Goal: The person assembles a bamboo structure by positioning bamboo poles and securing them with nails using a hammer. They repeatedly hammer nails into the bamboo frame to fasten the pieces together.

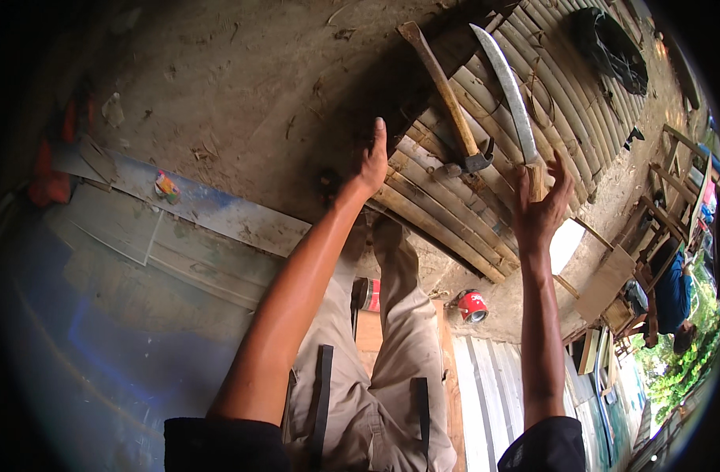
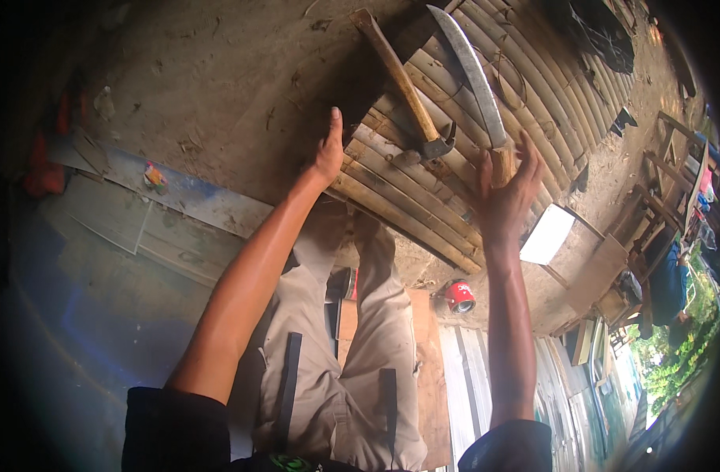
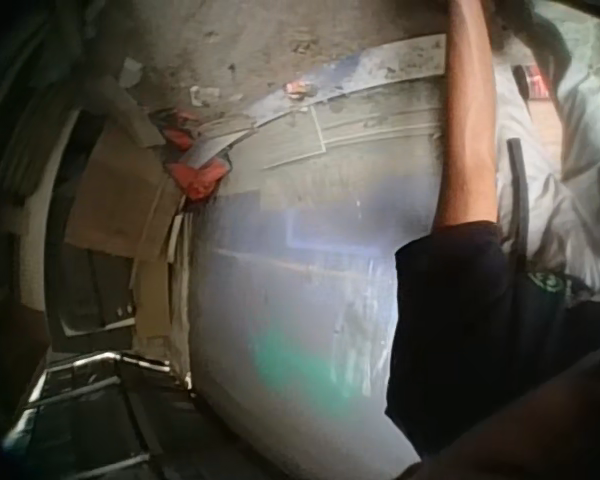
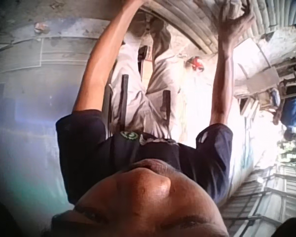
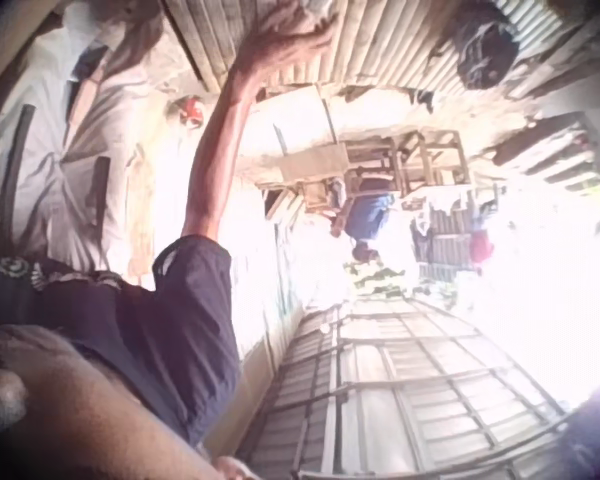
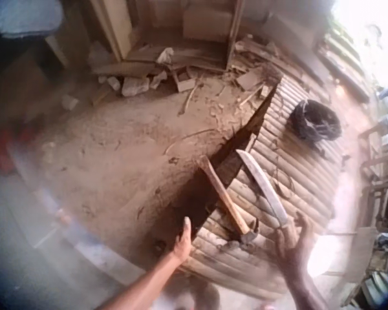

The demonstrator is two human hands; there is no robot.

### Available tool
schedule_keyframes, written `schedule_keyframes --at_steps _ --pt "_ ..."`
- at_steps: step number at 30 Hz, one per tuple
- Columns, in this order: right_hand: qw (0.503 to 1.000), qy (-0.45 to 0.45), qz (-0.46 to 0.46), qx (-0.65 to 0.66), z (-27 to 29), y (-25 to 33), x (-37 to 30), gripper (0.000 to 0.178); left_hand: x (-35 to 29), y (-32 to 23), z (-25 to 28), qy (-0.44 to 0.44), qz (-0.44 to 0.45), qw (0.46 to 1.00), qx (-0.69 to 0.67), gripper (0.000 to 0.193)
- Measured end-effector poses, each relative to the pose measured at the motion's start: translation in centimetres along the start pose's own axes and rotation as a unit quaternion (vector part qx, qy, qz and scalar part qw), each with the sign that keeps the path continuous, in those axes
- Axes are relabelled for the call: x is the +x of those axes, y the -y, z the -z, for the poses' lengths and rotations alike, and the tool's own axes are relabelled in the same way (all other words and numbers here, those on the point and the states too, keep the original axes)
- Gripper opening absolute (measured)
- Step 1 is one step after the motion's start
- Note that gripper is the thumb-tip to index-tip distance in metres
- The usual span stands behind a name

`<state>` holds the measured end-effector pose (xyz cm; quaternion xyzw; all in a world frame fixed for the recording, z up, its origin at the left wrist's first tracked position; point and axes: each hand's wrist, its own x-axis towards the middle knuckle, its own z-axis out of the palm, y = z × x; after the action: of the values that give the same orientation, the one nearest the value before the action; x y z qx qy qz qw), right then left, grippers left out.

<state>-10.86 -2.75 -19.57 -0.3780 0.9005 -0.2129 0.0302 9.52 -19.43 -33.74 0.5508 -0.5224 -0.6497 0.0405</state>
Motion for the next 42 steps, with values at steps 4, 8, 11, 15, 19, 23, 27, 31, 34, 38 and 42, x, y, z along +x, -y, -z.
schedule_keyframes --at_steps 4,8,11,15,19,23,27,31,34,38,42 --pt "0.987 0.124 -0.054 0.088 -2.9 5.8 2.0 0.037 -0.3 -0.8 0.6 0.061 -0.038 0.996 0.058 0.088" --pt "0.996 0.085 0.026 -0.01 -8.5 8.3 5.1 0.042 0.2 -0.8 0.7 0.112 -0.042 0.992 0.027 0.09" --pt "0.99 0.137 -0.015 0.002 -9.2 8.3 6.3 0.033 0.5 0.1 0.5 0.141 -0.057 0.988 0.006 0.09" --pt "0.985 0.102 -0.048 0.131 -5.2 9.1 4.9 0.02 1.3 0.9 -0.4 0.095 -0.099 0.991 -0.003 0.092" --pt "0.988 0.116 0.029 0.101 0.6 10.0 0.7 0.019 1.3 0.8 -0.5 0.105 -0.006 0.993 0.059 0.101" --pt "0.914 0.252 -0.193 0.251 2.9 9.2 -4.4 0.023 0.7 0.0 -0.3 0.084 -0.013 0.994 0.072 0.108" --pt "0.744 0.273 -0.234 0.563 2.0 7.9 -8.2 0.052 0.7 -0.4 0.0 0.103 -0.005 0.993 0.059 0.108" --pt "0.643 0.252 -0.297 0.66 1.4 8.1 -10.0 0.061 0.6 -0.4 0.0 0.099 -0.001 0.993 0.062 0.106" --pt "0.508 0.165 -0.445 0.719 2.1 9.3 -9.7 0.053 0.3 -0.3 -0.2 0.079 -0.003 0.996 0.045 0.105" --pt "0.597 0.201 -0.45 0.633 3.0 11.1 -8.4 0.068 0.3 -0.4 -0.4 0.083 0.006 0.996 0.02 0.103" --pt "0.693 0.319 -0.42 0.491 3.3 12.1 -7.6 0.059 1.2 0.3 -0.1 0.124 0.027 0.992 -0.01 0.1"
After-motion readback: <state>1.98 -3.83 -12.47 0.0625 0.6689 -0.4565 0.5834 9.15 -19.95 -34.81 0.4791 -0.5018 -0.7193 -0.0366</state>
